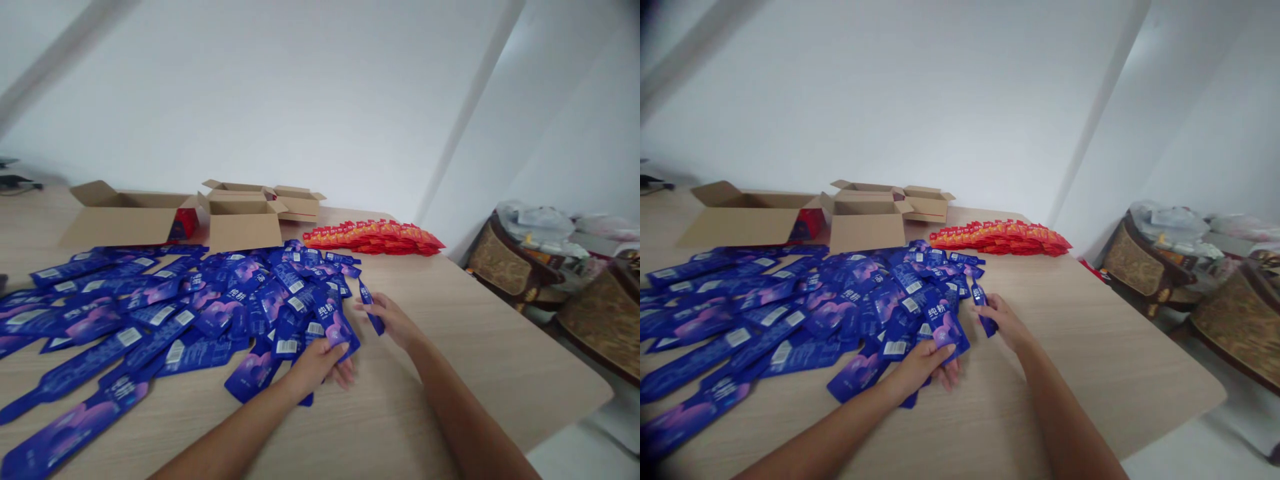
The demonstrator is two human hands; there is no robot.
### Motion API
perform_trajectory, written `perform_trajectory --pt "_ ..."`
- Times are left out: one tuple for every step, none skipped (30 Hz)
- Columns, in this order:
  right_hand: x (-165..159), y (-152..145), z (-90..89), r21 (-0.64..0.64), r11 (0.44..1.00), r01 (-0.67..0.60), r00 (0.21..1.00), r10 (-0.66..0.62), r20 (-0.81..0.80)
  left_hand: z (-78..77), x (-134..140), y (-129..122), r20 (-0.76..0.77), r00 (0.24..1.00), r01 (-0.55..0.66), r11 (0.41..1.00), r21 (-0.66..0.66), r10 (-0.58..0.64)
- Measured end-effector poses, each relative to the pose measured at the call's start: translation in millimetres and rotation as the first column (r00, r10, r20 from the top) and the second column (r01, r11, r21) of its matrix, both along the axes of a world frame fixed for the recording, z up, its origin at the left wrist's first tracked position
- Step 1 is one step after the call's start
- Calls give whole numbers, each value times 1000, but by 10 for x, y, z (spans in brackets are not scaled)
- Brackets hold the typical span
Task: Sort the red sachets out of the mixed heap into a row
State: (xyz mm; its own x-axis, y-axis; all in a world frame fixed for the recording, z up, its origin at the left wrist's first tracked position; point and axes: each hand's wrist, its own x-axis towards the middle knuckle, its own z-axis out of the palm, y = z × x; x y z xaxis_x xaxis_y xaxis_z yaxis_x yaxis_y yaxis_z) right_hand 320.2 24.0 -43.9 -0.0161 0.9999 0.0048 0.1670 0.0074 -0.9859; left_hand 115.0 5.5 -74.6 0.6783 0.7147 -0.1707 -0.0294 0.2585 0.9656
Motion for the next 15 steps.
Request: perform_trajectory --pt "-116 -46 11 -3 996 -85 990 84 -115 -17 0 5 0 1000 17 1000 -8 -17" --pt "-232 -83 9 -3 989 -150 975 147 -165 -34 -3 9 -4 999 43 999 -14 -43" --pt "-341 -108 -8 0 982 -187 970 185 -161 -47 -9 13 -17 997 77 997 -17 -78" --pt "-436 -121 -34 10 980 -198 972 197 -125 -53 -18 16 -36 993 112 994 -19 -112" --pt "-513 -125 -67 28 982 -187 978 189 -86 -47 -30 18 -59 988 141 990 -22 -142" --pt "-569 -121 -99 52 985 -167 984 169 -58 -26 -46 20 -85 983 162 987 -23 -163" --pt "-606 -113 -127 79 986 -144 988 148 -44 11 -67 22 -112 978 175 984 -20 -176" --pt "-626 -105 -145 108 987 -123 991 128 -40 67 -93 26 -138 972 189 982 -11 -189" --pt "-633 -99 -153 139 986 -92 995 98 -37 139 -125 34 -166 964 212 977 3 -208" --pt "-631 -98 -151 170 984 -51 998 56 -28 224 -164 48 -199 951 246 969 23 -237" --pt "-627 -102 -141 199 980 -4 1000 7 -10 316 -208 68 -236 933 291 956 44 -273" --pt "-624 -112 -126 225 974 38 999 -41 12 410 -257 96 -272 915 327 942 70 -297" --pt "-625 -127 -109 249 966 72 996 -83 36 499 -306 128 -301 907 337 936 101 -294" --pt "-633 -147 -92 271 958 94 992 -114 61 577 -351 164 -315 917 303 941 148 -246" --pt "-649 -170 -76 287 952 103 988 -133 85 641 -389 199 -315 937 227 950 215 -152"
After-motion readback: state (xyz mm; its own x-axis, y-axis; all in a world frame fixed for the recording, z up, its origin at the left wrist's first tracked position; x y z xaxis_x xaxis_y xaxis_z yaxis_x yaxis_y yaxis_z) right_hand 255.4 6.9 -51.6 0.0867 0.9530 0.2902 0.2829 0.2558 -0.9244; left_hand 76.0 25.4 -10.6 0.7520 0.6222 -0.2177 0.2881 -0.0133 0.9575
